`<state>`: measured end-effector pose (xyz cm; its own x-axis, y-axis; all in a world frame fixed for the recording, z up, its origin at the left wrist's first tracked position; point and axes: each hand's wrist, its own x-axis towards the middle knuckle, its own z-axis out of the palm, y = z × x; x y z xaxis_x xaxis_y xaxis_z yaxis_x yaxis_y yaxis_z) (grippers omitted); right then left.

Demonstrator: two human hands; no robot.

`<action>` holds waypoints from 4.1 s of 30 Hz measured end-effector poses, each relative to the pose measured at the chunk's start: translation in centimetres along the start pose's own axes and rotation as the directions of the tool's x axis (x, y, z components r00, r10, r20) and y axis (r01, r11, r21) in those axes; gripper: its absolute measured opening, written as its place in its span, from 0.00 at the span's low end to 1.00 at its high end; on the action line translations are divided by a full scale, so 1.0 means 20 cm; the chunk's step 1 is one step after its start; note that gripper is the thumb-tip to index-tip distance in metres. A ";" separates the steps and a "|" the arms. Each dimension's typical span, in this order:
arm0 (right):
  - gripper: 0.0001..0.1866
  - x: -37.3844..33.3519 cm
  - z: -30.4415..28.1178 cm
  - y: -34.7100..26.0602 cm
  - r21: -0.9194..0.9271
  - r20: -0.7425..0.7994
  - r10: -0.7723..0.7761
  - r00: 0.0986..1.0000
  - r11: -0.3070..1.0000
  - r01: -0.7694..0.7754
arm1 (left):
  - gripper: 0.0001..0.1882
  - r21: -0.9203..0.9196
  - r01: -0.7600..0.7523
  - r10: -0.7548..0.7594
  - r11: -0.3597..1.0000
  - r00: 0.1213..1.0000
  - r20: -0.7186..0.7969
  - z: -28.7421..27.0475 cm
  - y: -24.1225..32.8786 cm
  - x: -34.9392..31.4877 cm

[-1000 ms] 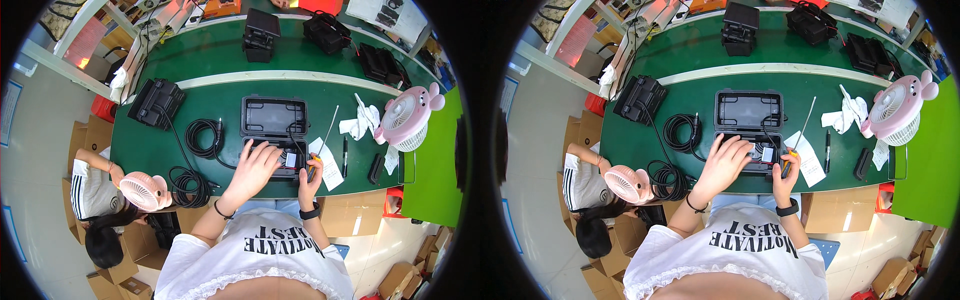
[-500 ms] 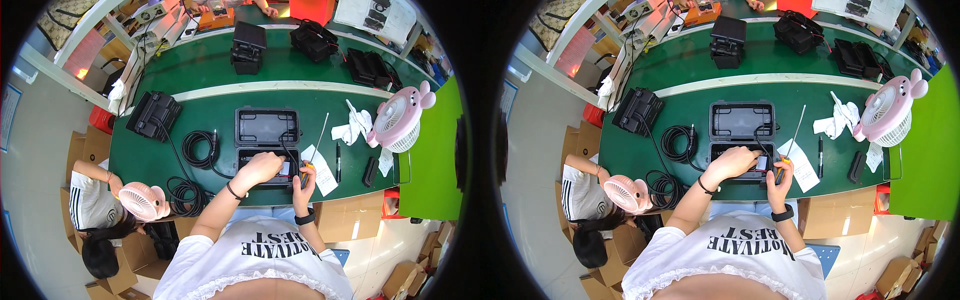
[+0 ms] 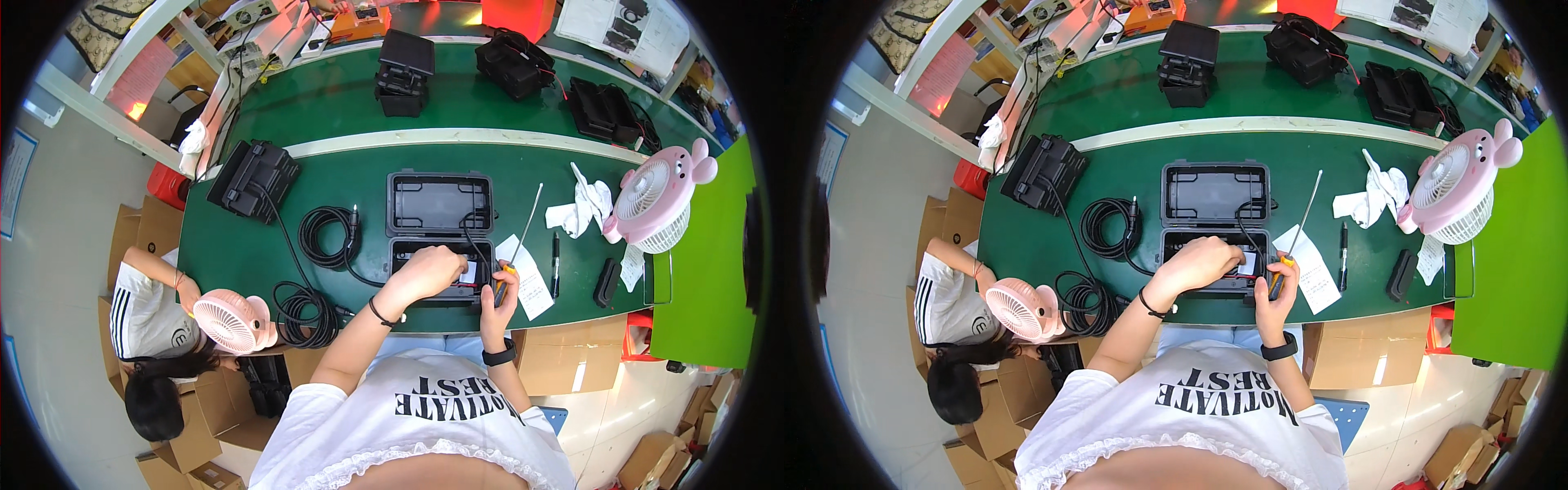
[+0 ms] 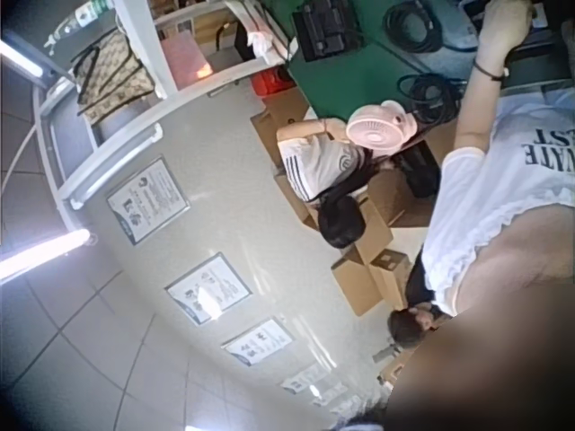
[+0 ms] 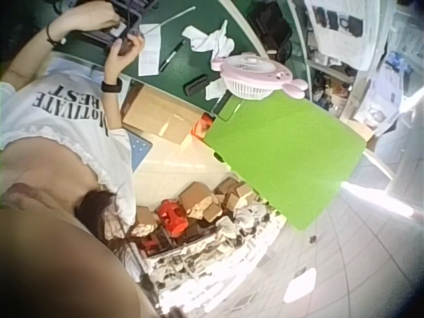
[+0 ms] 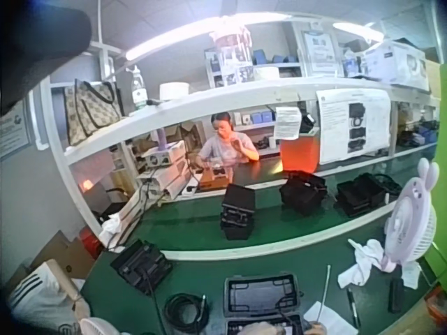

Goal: Assembling and inspecting solar inverter components at a workstation.

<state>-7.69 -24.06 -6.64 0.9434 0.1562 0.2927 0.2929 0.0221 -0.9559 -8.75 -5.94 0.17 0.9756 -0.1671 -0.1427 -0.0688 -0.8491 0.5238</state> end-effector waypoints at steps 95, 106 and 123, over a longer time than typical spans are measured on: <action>0.11 0.00 -0.02 -0.02 0.010 0.021 0.010 1.000 1.000 -0.011 | 0.05 0.509 -0.231 0.200 0.829 0.973 0.116 -0.04 0.09 0.10; 0.11 -0.02 0.00 0.01 0.011 -0.017 0.009 1.000 1.000 -0.009 | 0.13 -0.367 -0.094 0.191 0.925 0.953 0.235 -0.62 -0.04 0.05; 0.11 0.00 0.00 -0.01 -0.035 -0.066 -0.026 0.998 0.999 0.024 | 0.61 -0.959 -0.056 -0.903 0.278 0.324 -0.280 -1.11 -1.38 0.52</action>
<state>-7.76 -24.05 -6.44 0.9435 0.0905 0.3188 0.3208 -0.0082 -0.9471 8.02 26.89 2.91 0.4370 0.8534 -0.2840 0.1269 0.2541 0.9588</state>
